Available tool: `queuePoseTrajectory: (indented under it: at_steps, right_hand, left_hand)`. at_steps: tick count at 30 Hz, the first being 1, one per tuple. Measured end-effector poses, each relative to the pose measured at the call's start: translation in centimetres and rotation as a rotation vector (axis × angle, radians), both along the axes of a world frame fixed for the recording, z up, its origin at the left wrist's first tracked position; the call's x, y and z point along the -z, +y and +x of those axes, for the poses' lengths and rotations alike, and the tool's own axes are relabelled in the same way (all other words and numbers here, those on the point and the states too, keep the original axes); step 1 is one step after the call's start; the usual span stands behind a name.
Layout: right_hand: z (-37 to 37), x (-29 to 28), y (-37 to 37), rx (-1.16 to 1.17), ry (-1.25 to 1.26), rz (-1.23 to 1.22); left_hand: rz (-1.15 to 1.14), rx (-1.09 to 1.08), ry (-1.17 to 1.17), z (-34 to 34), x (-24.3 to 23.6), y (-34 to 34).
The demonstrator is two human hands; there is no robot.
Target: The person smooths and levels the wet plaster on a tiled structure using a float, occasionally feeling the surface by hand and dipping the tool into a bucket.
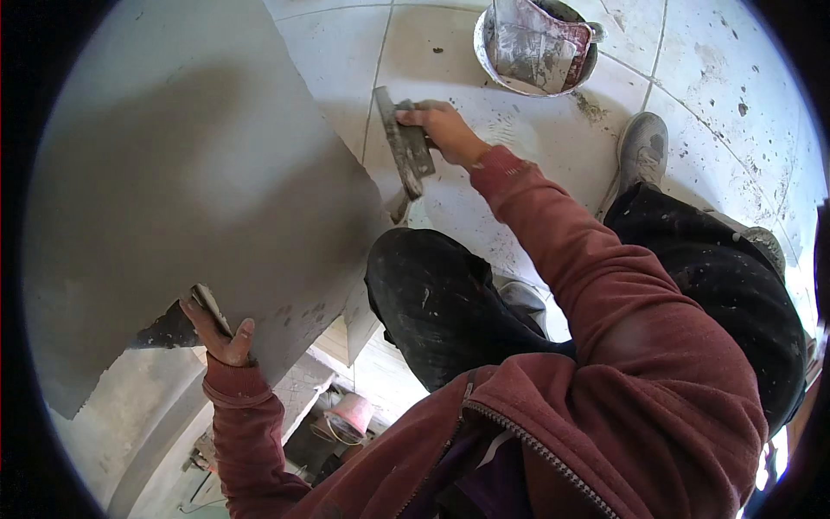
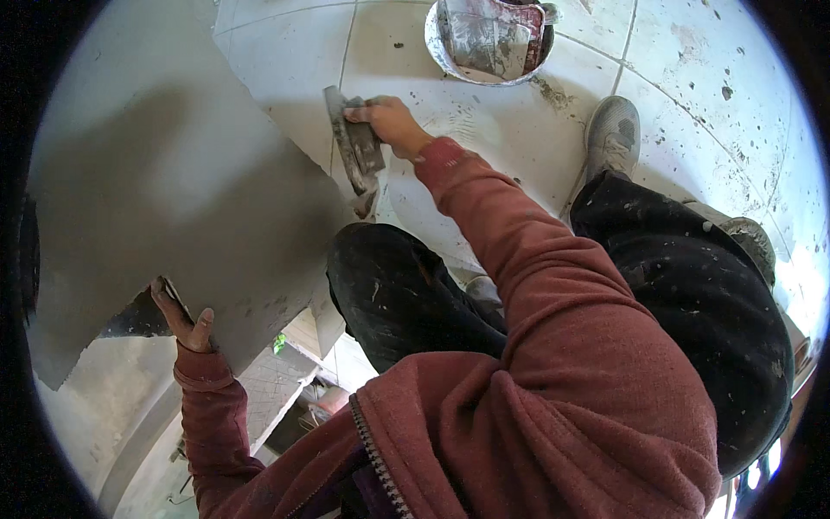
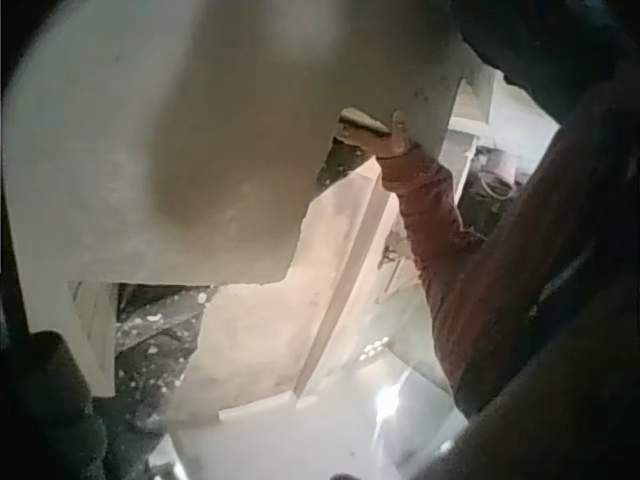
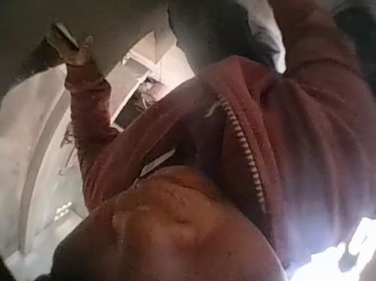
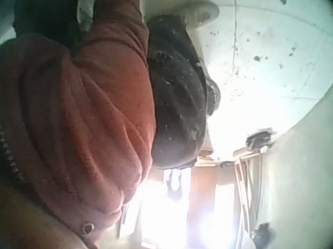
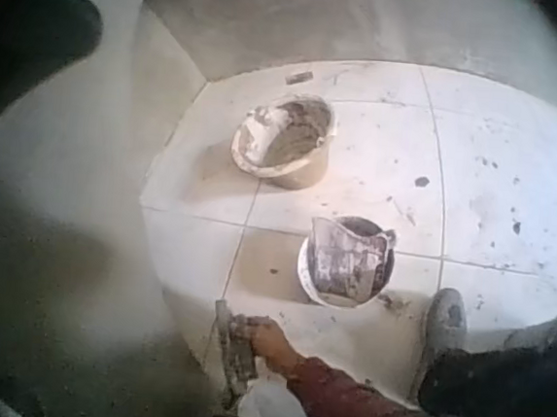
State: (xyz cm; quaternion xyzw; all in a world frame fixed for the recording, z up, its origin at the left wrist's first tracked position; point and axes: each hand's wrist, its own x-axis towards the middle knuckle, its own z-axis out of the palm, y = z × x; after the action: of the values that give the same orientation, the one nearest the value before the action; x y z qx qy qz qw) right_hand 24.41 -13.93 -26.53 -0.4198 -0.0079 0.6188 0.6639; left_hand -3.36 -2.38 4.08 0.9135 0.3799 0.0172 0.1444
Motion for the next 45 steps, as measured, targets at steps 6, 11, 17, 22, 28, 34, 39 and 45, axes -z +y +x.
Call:
queuePoseTrajectory:
  at_steps: [6, 11, 17, 22, 28, 34, 39, 45]
  right_hand:
    - [-6.1, 3.4, -3.3, 0.086, 0.349, 0.297]
    - [-9.3, 2.4, -3.4, 0.117, 0.432, 0.238]
    - [-9.7, -8.9, -2.8, 0.078, -0.391, 0.107]
    - [-11.4, -8.3, -4.1, 0.264, -0.5, 0.28]
    - [-11.8, -4.8, -2.1, 0.228, -0.031, 0.026]
    - [-7.9, -13.9, -1.7, 0.318, -0.372, 0.277]
    - [-6.0, -9.0, -2.5, 0.466, -0.214, 0.38]
    - [0.2, 1.0, -1.7, 0.17, -0.349, 0.341]
  left_hand:
    - [-0.035, 0.017, -0.05, 0.0, 0.2, 0.4]
    - [0.029, 0.087, -0.032, -0.3, 0.7, 1.0]
    - [0.035, 0.141, -0.077, 0.0, 0.7, 0.4]
    - [0.116, 0.252, -0.011, 0.3, 0.0, 0.6]
    - [0.032, 0.194, -0.094, 0.8, 0.8, 0.4]
    - [-0.035, 0.14, -0.139, 1.0, 0.4, 0.0]
    - [0.056, 0.221, -0.08, 0.7, 0.6, 0.5]
    - [0.058, 0.213, -0.114, 0.3, 0.9, 0.8]
